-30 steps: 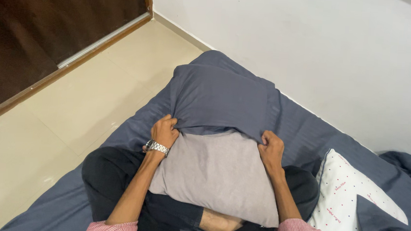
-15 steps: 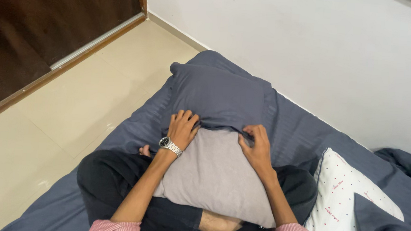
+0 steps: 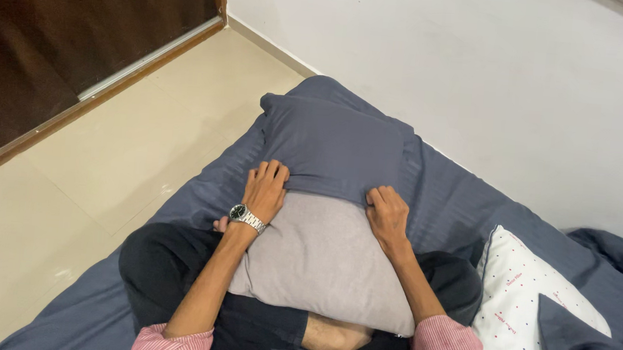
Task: The person sits cross-legged on a bed and inserts a pillow into a blue pillowcase. They align the corners, pull the case over the pillow, and smooth the fabric to fit snugly.
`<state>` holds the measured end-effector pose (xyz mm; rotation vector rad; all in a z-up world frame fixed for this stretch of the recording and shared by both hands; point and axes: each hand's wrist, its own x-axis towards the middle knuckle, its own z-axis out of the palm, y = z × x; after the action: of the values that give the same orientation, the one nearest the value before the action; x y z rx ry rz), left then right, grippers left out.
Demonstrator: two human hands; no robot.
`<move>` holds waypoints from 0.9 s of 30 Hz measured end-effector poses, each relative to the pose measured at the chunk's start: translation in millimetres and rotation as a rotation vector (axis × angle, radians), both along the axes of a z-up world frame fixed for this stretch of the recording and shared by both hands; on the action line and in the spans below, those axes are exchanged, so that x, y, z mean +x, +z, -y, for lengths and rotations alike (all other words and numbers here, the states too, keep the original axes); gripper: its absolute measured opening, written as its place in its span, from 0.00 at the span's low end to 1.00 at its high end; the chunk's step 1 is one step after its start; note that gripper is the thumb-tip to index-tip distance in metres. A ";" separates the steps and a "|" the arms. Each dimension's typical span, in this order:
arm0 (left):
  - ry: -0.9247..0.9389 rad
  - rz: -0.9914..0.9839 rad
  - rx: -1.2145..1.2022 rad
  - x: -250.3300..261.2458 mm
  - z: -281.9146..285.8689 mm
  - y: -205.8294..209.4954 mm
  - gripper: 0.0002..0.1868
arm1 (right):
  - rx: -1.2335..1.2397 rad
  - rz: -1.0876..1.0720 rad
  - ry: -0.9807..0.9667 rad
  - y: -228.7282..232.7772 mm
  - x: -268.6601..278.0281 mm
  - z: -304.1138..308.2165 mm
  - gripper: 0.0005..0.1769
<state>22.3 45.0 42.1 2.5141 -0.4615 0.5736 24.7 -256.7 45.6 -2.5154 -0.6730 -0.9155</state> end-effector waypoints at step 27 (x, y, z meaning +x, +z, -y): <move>0.086 0.045 0.212 37.2 75.2 -12.6 0.27 | -0.452 -0.135 -0.107 9.4 25.7 -13.6 0.33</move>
<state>59.5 -30.2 29.4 2.7390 -0.4534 0.6456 50.3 -243.0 55.0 -3.0047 -0.7784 -0.6757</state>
